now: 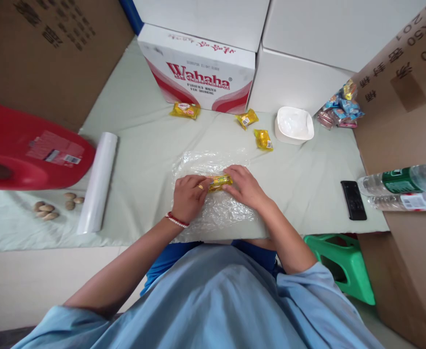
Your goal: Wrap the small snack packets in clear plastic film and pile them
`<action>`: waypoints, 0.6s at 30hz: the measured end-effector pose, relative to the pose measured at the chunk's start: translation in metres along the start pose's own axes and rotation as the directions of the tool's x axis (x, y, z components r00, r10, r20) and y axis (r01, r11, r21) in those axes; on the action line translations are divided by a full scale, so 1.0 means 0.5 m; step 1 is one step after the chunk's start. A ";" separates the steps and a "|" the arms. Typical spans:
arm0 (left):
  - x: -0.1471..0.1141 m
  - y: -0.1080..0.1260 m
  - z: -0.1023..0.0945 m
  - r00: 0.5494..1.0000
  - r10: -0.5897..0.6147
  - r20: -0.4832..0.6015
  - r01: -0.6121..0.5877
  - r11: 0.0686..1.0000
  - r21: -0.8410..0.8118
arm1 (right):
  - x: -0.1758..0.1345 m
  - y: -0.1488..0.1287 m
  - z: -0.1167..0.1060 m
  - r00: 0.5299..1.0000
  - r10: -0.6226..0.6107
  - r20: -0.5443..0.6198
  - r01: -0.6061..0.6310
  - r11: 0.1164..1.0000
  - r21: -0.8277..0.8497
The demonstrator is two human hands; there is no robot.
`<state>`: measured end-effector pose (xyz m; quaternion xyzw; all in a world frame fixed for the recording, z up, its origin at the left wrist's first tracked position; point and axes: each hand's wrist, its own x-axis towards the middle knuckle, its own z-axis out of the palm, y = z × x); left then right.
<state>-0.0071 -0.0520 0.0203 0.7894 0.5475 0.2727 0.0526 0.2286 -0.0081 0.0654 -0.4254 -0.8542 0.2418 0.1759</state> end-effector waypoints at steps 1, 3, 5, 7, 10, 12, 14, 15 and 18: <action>-0.001 0.001 0.001 1.000 0.005 0.002 -0.005 1.000 0.006 | -0.027 0.001 0.001 0.998 0.023 -0.055 -0.021 0.999 0.043; 0.000 0.004 0.002 1.000 0.021 0.017 -0.021 1.000 0.009 | -0.088 -0.004 0.012 0.997 0.037 -0.061 -0.030 0.994 0.106; 0.004 0.003 0.002 0.999 0.041 0.020 -0.041 0.999 -0.006 | -0.148 -0.013 0.035 0.999 -0.019 0.033 0.015 0.993 0.115; 0.009 0.000 0.000 0.998 0.059 0.016 -0.058 0.998 -0.035 | -0.195 -0.021 0.065 0.992 -0.060 0.113 0.053 0.997 0.062; 0.023 -0.010 -0.006 0.993 0.099 0.070 -0.094 0.992 -0.081 | -0.225 -0.025 0.103 0.994 -0.019 0.112 0.022 0.999 -0.031; 0.034 -0.019 -0.012 0.979 0.146 0.142 -0.133 0.986 -0.102 | -0.217 -0.027 0.111 0.998 -0.006 0.070 0.008 1.000 -0.029; 0.046 -0.030 -0.020 0.958 0.196 0.211 -0.174 0.978 -0.117 | -0.195 -0.033 0.102 0.999 -0.027 0.034 0.026 1.000 0.016; 0.051 -0.035 -0.024 0.945 0.219 0.242 -0.193 0.973 -0.127 | -0.180 -0.038 0.091 0.999 -0.042 0.023 0.040 0.998 0.048; 0.067 -0.047 -0.034 0.912 0.274 0.305 -0.235 0.959 -0.160 | -0.123 -0.055 0.045 0.999 -0.042 0.013 0.040 0.990 0.135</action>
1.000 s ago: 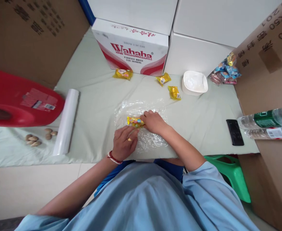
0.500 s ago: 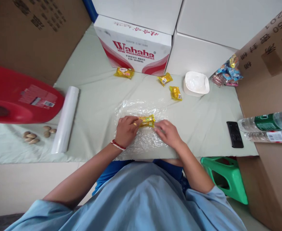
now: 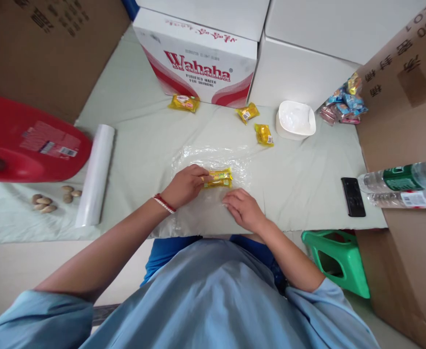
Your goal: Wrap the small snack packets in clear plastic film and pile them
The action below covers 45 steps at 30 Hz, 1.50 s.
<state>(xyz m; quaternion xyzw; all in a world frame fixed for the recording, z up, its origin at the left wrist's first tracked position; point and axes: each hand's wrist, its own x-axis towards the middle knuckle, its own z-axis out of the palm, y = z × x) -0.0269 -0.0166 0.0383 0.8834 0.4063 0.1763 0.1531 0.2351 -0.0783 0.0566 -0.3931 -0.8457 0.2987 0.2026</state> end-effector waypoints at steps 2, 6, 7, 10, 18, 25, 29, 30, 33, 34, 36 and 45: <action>0.005 -0.006 -0.007 1.000 0.016 0.025 -0.016 1.000 -0.010 | 0.047 -0.008 -0.031 0.999 0.034 -0.034 -0.033 0.999 0.010; 0.018 -0.011 -0.018 0.998 0.041 0.049 -0.039 0.999 -0.034 | 0.149 0.002 -0.060 0.985 0.117 -0.130 -0.127 0.989 -0.071; 0.022 -0.014 -0.021 0.998 0.044 0.054 -0.042 0.998 -0.044 | 0.171 0.007 -0.059 0.981 0.153 -0.121 -0.166 0.980 -0.106; 0.031 -0.033 -0.030 0.996 0.027 0.088 -0.018 0.994 -0.106 | 0.221 0.021 -0.038 0.952 0.308 -0.007 -0.298 0.916 -0.268; -0.067 -0.082 -0.065 0.877 -0.480 -0.011 0.229 0.439 -0.869 | 0.237 0.025 0.002 0.869 0.494 0.022 -0.429 0.776 -0.462; -0.145 -0.054 -0.053 0.732 -0.680 0.043 0.415 0.395 -0.819 | 0.239 0.025 -0.008 0.868 0.493 0.058 -0.419 0.790 -0.448; -0.114 -0.097 -0.052 0.405 -0.901 -0.155 0.598 0.389 -0.701 | 0.238 0.045 -0.018 0.898 0.419 0.132 -0.353 0.867 -0.352; -0.106 -0.103 -0.057 0.345 -0.904 -0.253 0.634 0.424 -0.647 | 0.237 0.050 -0.018 0.903 0.406 0.142 -0.343 0.879 -0.331; -0.090 -0.076 -0.068 0.363 -0.689 -0.628 0.641 0.673 -0.368 | 0.234 0.057 -0.015 0.910 0.393 0.134 -0.339 0.889 -0.306; -0.084 -0.052 -0.068 0.445 -0.560 -0.699 0.578 0.775 -0.253 | 0.234 0.057 -0.013 0.912 0.392 0.125 -0.340 0.890 -0.305; -0.068 0.005 -0.056 0.682 -0.314 -0.660 0.351 0.933 -0.082 | 0.233 0.058 -0.008 0.918 0.383 0.106 -0.339 0.893 -0.294; 0.012 0.051 0.059 0.963 -0.247 -0.109 0.246 0.969 -0.022 | 0.185 0.107 -0.062 0.896 0.430 0.111 -0.442 0.886 0.137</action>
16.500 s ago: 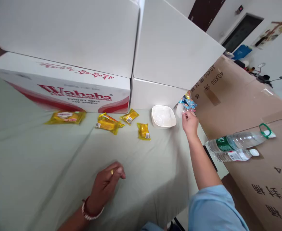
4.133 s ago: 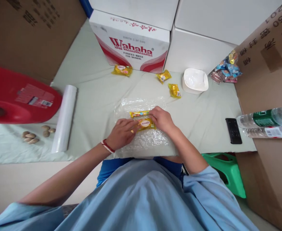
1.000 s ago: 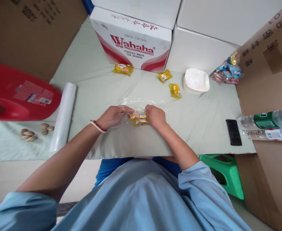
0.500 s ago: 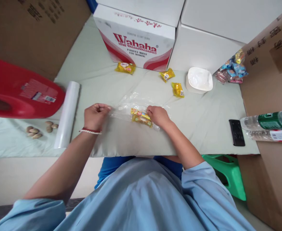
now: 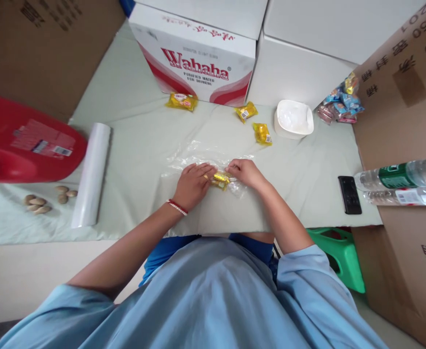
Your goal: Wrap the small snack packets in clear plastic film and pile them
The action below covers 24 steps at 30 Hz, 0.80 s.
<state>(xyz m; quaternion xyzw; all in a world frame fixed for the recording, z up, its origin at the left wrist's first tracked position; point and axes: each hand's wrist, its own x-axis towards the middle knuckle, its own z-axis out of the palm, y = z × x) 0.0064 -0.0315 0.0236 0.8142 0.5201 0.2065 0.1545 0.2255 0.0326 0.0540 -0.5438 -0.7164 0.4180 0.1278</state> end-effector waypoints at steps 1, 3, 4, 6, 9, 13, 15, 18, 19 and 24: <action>-0.001 -0.007 0.004 1.000 0.008 -0.004 -0.008 1.000 0.001 | -0.010 0.009 -0.009 0.999 0.028 0.017 -0.030 0.996 0.083; -0.005 -0.018 0.007 0.999 0.030 -0.012 -0.030 1.000 0.004 | -0.031 0.026 -0.023 0.992 0.055 0.116 -0.079 0.972 0.221; -0.007 -0.020 0.009 0.999 0.039 -0.016 -0.038 0.999 0.007 | -0.041 0.036 -0.028 0.983 0.049 0.175 -0.094 0.962 0.257; -0.009 -0.020 0.012 0.998 0.049 -0.049 -0.048 0.999 0.023 | -0.056 0.059 -0.040 0.974 0.062 0.216 -0.117 0.961 0.251; -0.009 -0.013 0.015 0.988 0.036 -0.149 -0.022 0.996 0.090 | -0.058 0.089 -0.070 0.984 0.161 0.079 -0.167 0.983 0.073; -0.005 0.000 0.002 0.985 0.079 -0.156 -0.046 0.977 0.207 | -0.014 0.077 -0.104 0.973 0.148 -0.176 -0.194 0.938 -0.287; -0.002 0.004 -0.009 0.985 0.143 -0.098 -0.114 0.959 0.258 | 0.025 0.046 -0.096 0.971 0.031 -0.237 -0.132 0.896 -0.423; 0.002 0.003 -0.023 0.982 0.183 -0.045 -0.164 0.948 0.273 | 0.091 -0.003 -0.054 0.980 -0.092 -0.178 -0.023 0.832 -0.555; 0.003 0.002 -0.025 0.983 0.180 -0.034 -0.165 0.951 0.261 | 0.112 -0.017 -0.038 0.987 -0.087 -0.138 -0.009 0.814 -0.580; 0.000 0.000 -0.023 0.992 0.126 0.002 -0.124 0.976 0.177 | 0.179 -0.044 -0.008 0.995 0.045 0.093 0.006 0.876 -0.483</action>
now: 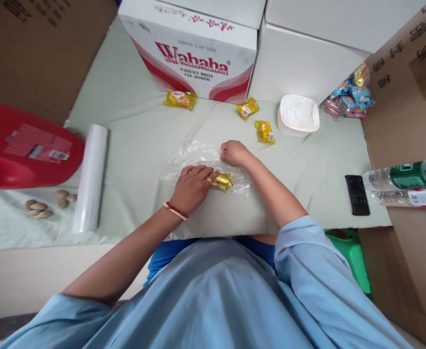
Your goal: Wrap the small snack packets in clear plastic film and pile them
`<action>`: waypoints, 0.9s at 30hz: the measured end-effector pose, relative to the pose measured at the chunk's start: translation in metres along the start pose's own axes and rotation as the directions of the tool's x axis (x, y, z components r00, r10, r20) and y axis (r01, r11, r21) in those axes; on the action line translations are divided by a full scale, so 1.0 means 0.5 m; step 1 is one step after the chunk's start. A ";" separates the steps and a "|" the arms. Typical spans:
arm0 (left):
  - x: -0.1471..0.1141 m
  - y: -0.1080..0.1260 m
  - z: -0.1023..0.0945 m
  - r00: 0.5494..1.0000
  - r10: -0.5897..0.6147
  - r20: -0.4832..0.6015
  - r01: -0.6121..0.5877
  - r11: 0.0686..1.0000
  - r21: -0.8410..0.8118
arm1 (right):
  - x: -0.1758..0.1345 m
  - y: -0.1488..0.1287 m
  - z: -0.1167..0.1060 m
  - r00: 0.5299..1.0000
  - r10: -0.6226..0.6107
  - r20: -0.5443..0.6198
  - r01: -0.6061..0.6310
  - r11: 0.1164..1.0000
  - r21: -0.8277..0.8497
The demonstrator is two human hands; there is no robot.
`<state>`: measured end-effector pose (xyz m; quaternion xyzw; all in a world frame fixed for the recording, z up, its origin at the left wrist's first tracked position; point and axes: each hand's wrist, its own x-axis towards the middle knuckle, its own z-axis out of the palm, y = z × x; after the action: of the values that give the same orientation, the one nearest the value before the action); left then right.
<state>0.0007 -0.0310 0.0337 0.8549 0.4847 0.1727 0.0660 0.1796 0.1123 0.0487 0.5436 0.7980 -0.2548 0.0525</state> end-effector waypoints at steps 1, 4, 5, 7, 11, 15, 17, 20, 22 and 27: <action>0.000 0.002 0.000 1.000 -0.025 -0.002 0.025 1.000 -0.007 | 0.003 0.003 -0.007 1.000 -0.024 0.011 0.023 0.998 0.063; 0.002 0.013 -0.002 0.991 -0.136 -0.018 0.136 0.991 0.005 | -0.010 0.013 -0.033 0.996 -0.089 -0.033 0.094 0.968 0.234; 0.003 0.017 -0.004 0.986 -0.164 -0.017 0.164 0.986 0.011 | -0.021 0.013 -0.041 0.993 -0.108 -0.046 0.117 0.953 0.281; 0.004 0.022 -0.008 0.985 -0.174 0.002 0.174 0.985 0.016 | -0.053 0.008 -0.050 0.984 -0.158 -0.078 0.175 0.924 0.341; 0.005 0.020 -0.005 0.990 -0.131 0.047 0.130 0.991 0.012 | -0.137 -0.019 -0.021 0.936 -0.294 -0.193 0.340 0.898 0.280; -0.001 0.007 0.011 0.985 -0.152 0.081 0.157 0.985 -0.065 | -0.209 -0.037 0.059 0.913 -0.381 -0.148 0.399 0.909 0.119; -0.008 -0.002 0.018 0.986 -0.148 0.072 0.159 0.971 -0.177 | -0.227 -0.041 0.094 0.922 -0.367 -0.126 0.377 0.924 0.066; -0.026 -0.015 0.023 0.983 -0.179 0.032 0.175 0.886 -0.429 | -0.234 -0.043 0.119 0.929 -0.349 -0.122 0.353 0.936 0.007; -0.041 -0.025 0.022 0.965 -0.258 0.036 0.226 0.760 -0.609 | -0.231 -0.045 0.119 0.934 -0.342 -0.103 0.340 0.940 -0.029; -0.069 -0.064 0.012 0.753 -0.658 0.012 0.407 0.451 -0.794 | -0.226 -0.048 0.113 0.951 -0.309 -0.029 0.304 0.947 -0.105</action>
<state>-0.0394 -0.0433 0.0111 0.5095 0.6157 0.4545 0.3933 0.1927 -0.0157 0.0489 0.4154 0.8854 -0.2077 0.0211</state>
